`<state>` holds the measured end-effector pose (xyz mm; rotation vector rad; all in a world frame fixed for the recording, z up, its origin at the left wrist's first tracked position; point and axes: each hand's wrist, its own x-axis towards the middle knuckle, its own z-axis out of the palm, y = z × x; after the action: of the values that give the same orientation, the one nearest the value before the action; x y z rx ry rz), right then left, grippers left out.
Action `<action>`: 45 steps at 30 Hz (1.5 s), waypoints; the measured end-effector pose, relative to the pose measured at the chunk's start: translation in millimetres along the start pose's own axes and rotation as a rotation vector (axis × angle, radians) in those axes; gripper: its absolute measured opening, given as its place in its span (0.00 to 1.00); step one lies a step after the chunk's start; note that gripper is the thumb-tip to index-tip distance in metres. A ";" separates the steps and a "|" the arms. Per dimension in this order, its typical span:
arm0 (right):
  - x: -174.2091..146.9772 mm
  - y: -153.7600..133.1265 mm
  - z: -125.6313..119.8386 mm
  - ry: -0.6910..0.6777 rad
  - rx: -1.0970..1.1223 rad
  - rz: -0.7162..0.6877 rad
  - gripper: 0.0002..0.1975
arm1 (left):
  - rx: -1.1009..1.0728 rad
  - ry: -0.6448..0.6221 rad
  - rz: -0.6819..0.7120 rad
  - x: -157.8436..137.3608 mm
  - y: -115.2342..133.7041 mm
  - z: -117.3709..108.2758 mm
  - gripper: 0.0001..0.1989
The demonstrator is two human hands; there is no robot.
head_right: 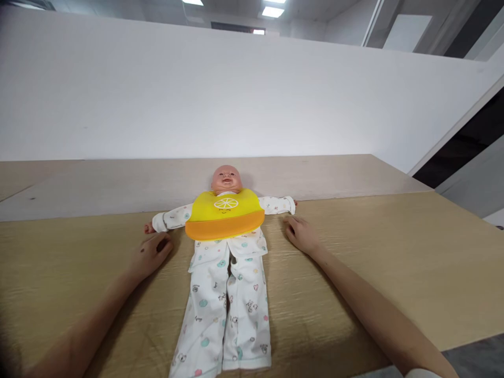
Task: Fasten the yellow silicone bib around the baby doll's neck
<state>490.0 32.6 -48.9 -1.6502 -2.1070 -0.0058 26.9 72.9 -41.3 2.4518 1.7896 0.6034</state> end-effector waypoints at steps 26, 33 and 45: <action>-0.4 1.6 1.2 0.014 0.014 -0.002 0.13 | -0.021 -0.011 -0.040 -0.6 -2.0 2.1 0.10; -0.1 0.8 0.6 0.002 0.010 -0.002 0.14 | -0.003 -0.020 -0.042 -0.9 -0.4 1.0 0.11; -0.1 1.2 0.9 -0.006 0.020 0.012 0.15 | -0.037 0.007 -0.021 -0.2 2.4 -1.0 0.11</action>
<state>490.8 33.1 -50.1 -1.6535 -2.0947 0.0235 28.7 71.7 -39.8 2.4074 1.7872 0.6383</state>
